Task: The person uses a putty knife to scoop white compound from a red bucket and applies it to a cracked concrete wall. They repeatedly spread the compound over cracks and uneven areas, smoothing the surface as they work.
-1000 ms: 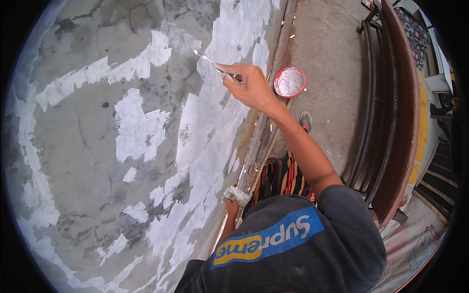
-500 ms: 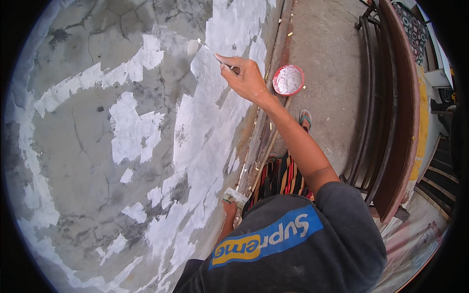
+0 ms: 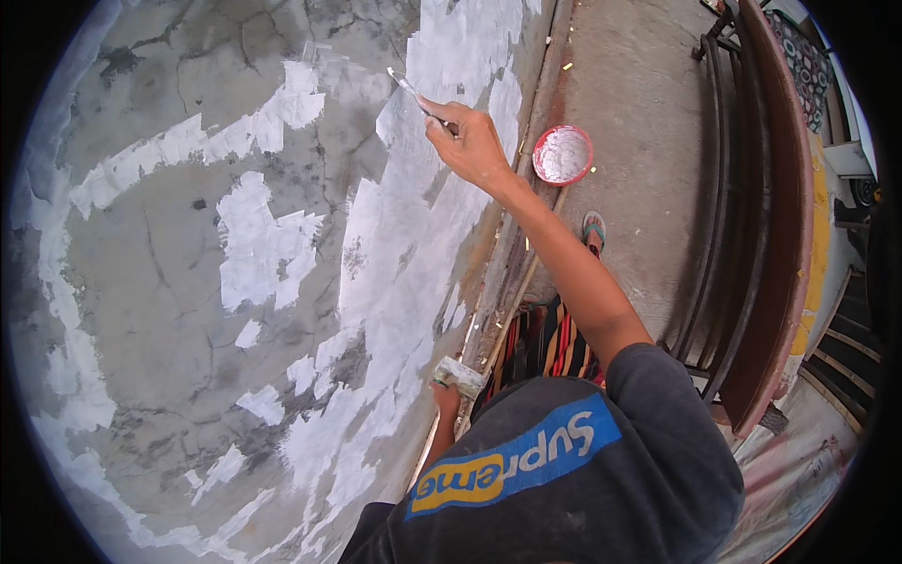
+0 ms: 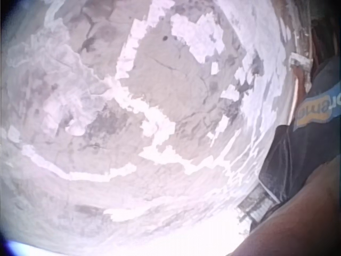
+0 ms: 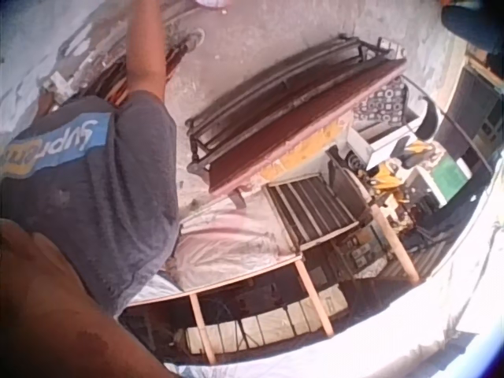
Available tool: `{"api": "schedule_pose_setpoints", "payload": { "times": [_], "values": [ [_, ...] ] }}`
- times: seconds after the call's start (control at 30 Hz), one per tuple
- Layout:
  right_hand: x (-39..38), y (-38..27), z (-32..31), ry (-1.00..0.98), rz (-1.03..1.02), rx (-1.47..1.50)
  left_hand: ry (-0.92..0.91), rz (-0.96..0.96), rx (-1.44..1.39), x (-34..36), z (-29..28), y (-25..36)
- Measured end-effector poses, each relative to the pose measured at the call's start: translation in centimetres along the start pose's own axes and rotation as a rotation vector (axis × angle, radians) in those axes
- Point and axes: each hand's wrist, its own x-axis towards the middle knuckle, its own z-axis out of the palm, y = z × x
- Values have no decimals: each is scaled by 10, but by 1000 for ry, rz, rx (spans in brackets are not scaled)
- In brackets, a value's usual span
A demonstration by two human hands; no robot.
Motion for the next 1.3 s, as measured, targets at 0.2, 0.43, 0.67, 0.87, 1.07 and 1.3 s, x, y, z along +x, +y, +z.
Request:
{"api": "schedule_pose_setpoints", "payload": {
  "times": [0.2,0.43,0.67,0.87,1.07,1.3],
  "values": [
    [-41,-2,38,-34,-36,-35,-3,43,24,-4,-5,-9],
    [1,-10,-14,-38,31,-38,11,53,114,-15,-4,12],
    [-27,-18,-2,-175,-70,-135,33,71,71,-15,0,15],
    [-16,8,25,183,-98,-80,-8,46,4,-2,4,-1],
    [-37,-1,62,85,-8,-180,-4,50,24,-4,-1,-6],
    [-21,-3,-18,-89,70,-24,1,123,130,-13,2,-3]
  ]
}}
